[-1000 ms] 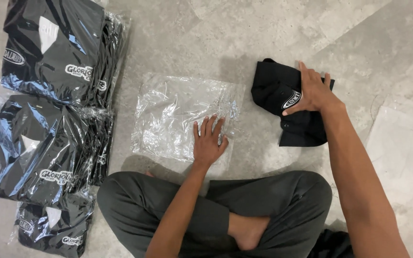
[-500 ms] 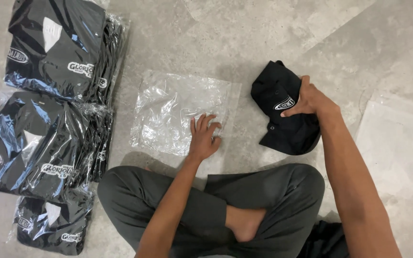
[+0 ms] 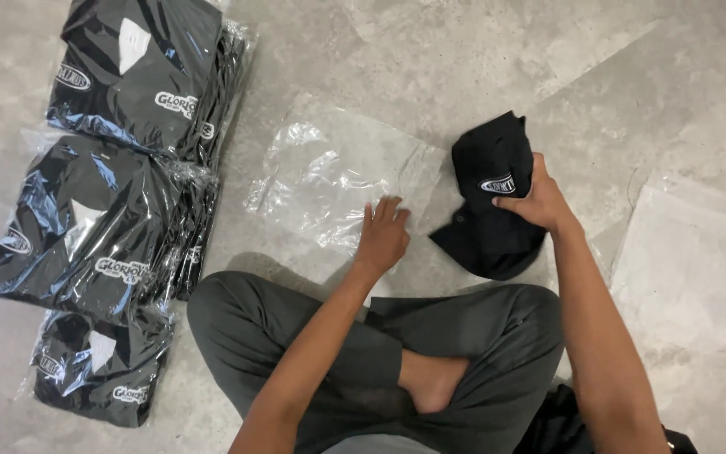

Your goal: Folding black shirts and packaging them into clear plastic bags.

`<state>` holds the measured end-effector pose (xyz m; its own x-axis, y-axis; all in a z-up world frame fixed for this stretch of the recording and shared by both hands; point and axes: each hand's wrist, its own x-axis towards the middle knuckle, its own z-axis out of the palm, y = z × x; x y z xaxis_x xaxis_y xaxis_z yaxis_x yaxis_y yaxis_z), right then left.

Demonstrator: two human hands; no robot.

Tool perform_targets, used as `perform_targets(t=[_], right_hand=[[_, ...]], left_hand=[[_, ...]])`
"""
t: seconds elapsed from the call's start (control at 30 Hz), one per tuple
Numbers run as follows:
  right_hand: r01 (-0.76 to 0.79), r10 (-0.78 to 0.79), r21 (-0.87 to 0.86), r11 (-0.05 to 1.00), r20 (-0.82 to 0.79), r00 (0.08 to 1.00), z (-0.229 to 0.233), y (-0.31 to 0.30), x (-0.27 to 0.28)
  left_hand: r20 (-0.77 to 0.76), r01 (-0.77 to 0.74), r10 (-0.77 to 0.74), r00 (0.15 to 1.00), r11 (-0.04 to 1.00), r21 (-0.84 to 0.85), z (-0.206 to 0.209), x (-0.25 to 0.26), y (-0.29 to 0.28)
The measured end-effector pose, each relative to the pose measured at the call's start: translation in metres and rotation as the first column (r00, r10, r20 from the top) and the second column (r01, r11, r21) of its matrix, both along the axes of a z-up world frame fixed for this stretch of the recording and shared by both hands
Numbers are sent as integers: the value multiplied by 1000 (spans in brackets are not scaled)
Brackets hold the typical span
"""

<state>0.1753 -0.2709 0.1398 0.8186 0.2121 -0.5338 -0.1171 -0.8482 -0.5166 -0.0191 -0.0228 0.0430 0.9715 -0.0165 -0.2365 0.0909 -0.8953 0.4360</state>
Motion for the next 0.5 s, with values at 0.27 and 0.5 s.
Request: perform_targets(t=[0.27, 0.5], right_hand=[[97, -112, 394, 914, 15, 994, -33, 8, -39], [269, -267, 501, 822, -77, 961, -51, 31, -79]], left_hand=[[-68, -71, 59, 996, 979, -190, 13, 1, -1], [-65, -156, 143, 988, 936, -317, 40, 1, -10]])
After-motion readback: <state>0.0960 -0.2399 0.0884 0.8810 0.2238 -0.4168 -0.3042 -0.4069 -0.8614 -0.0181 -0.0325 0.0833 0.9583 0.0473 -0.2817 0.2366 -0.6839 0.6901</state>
